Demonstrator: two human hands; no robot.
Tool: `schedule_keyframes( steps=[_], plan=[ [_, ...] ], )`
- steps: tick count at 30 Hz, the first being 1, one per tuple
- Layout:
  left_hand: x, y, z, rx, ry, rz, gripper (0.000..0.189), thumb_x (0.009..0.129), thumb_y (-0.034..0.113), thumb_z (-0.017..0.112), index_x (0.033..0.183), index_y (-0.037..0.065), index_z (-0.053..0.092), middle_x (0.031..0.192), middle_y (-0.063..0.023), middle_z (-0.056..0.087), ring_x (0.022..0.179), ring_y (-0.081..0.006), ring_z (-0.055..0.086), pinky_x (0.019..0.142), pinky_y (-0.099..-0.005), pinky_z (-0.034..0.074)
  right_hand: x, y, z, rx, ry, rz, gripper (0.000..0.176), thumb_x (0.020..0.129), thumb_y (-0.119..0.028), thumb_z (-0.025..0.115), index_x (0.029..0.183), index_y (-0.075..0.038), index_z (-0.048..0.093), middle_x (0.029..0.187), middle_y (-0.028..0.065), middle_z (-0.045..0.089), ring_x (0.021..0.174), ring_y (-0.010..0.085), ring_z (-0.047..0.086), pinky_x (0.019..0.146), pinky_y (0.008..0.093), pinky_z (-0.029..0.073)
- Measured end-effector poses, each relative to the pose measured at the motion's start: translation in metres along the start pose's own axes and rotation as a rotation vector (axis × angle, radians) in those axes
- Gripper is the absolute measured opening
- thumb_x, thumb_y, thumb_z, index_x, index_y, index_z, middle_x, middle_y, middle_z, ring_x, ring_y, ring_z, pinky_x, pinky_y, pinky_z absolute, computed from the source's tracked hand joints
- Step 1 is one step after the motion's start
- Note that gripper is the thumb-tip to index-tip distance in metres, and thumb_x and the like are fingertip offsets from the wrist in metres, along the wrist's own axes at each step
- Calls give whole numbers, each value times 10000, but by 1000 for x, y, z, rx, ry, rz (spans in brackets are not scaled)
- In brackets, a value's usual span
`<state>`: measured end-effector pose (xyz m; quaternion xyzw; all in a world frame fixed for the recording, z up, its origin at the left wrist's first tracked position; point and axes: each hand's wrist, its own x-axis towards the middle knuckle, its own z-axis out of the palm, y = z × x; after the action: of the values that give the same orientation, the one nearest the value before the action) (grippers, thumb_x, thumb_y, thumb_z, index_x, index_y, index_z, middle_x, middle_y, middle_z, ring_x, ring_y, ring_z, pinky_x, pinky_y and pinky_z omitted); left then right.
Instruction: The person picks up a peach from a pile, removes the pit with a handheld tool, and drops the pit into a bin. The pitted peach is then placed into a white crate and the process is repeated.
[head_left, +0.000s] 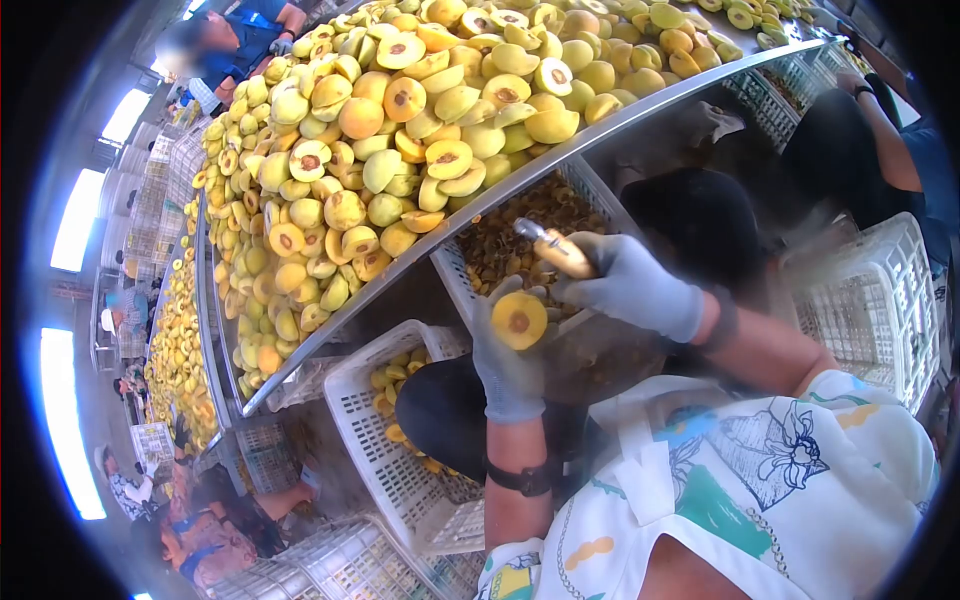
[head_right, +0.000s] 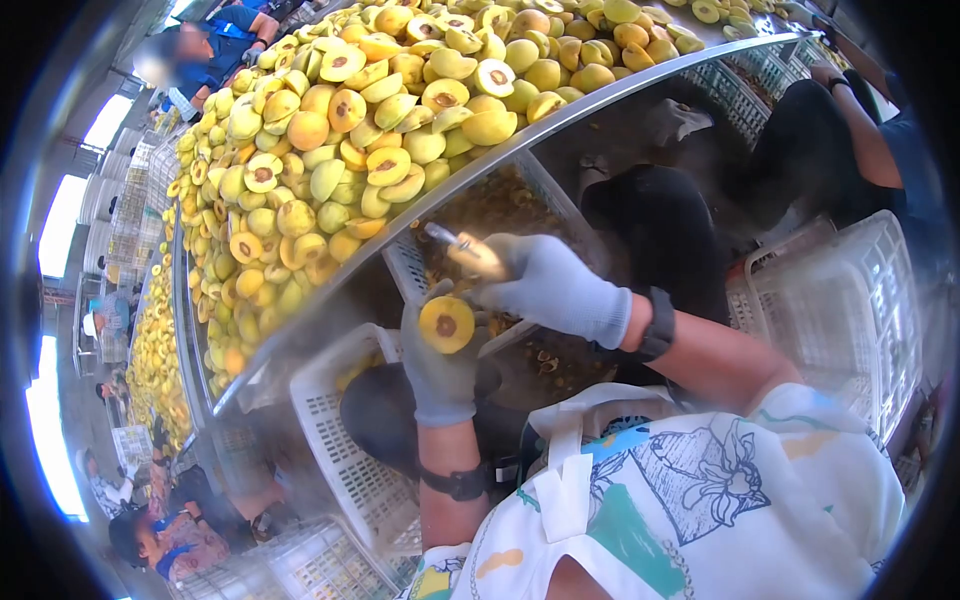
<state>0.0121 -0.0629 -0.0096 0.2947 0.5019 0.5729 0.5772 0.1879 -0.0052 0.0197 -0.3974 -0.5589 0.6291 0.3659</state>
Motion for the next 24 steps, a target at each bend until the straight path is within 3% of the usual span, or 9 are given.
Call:
schedule_keyframes(
  steps=[1, 3, 7, 9, 11, 13, 17, 20, 24],
  plan=[
    [3, 10, -6, -269, 3, -204, 572, 733, -49, 748, 1257, 28, 533, 1215, -120, 587, 1081, -227, 613, 857, -343, 559, -5, -13, -4, -69, -6, 76, 322, 831, -151, 748, 1110, -20, 655, 887, 53, 688, 752, 106, 613, 706, 276, 505],
    [-1, 15, 2, -234, 29, -225, 611, 700, -84, 765, 1256, 24, 536, 1203, -124, 588, 1078, -225, 610, 873, -340, 545, -10, -18, -8, -221, -30, 85, 292, 831, -164, 739, 1080, -35, 658, 867, 86, 686, 739, 156, 638, 702, 301, 512],
    [-11, -7, 20, 743, 96, 474, 586, 745, -51, 748, 1283, 18, 524, 1183, -124, 590, 1067, -229, 605, 914, -333, 515, -8, 0, 3, -505, -23, -165, 285, 808, -219, 752, 1020, -54, 656, 850, 160, 667, 762, 293, 665, 703, 371, 521],
    [-8, -17, 12, 914, 108, 621, 595, 754, -61, 734, 1301, 16, 513, 1188, -122, 587, 1065, -232, 603, 911, -332, 517, -5, 1, 10, -675, 26, -285, 303, 800, -288, 754, 978, -65, 652, 845, 168, 662, 779, 361, 656, 702, 415, 516],
    [-6, -19, 8, 885, 90, 595, 610, 757, -82, 718, 1319, 14, 501, 1206, -120, 581, 1068, -236, 601, 884, -334, 534, -7, -8, 8, -775, -42, -270, 295, 816, -296, 735, 984, -72, 642, 835, 161, 661, 769, 363, 655, 695, 421, 514],
    [-7, -13, 11, 596, 54, 432, 501, 841, 1, 672, 1313, 16, 503, 1188, -124, 597, 1060, -232, 606, 843, -327, 551, -12, -27, -3, -803, -78, -263, 286, 833, -301, 714, 990, -78, 628, 823, 156, 659, 755, 365, 654, 680, 431, 511],
    [-7, 9, 15, -328, 23, -157, 374, 1010, 263, 491, 1287, 12, 515, 1125, -148, 634, 1025, -223, 621, 749, -297, 572, -29, -52, -38, -858, -56, -329, 256, 855, -277, 687, 987, -83, 585, 766, 154, 649, 714, 358, 659, 624, 431, 519],
    [-6, 2, 29, -122, 103, -23, 501, 1047, 411, 320, 1254, 7, 533, 1061, -172, 656, 995, -231, 632, 782, -317, 563, -50, -52, -34, -1087, -252, -191, 261, 861, -276, 679, 998, -82, 572, 752, 141, 647, 699, 344, 663, 622, 429, 522],
    [-4, -5, 37, -214, 89, -69, 513, 1050, 420, 304, 1227, 0, 540, 1055, -187, 656, 992, -255, 632, 869, -372, 536, -55, -30, -17, -1098, -176, -174, 242, 912, -268, 640, 1045, -81, 562, 814, 145, 667, 704, 318, 677, 610, 394, 535]
  ],
)
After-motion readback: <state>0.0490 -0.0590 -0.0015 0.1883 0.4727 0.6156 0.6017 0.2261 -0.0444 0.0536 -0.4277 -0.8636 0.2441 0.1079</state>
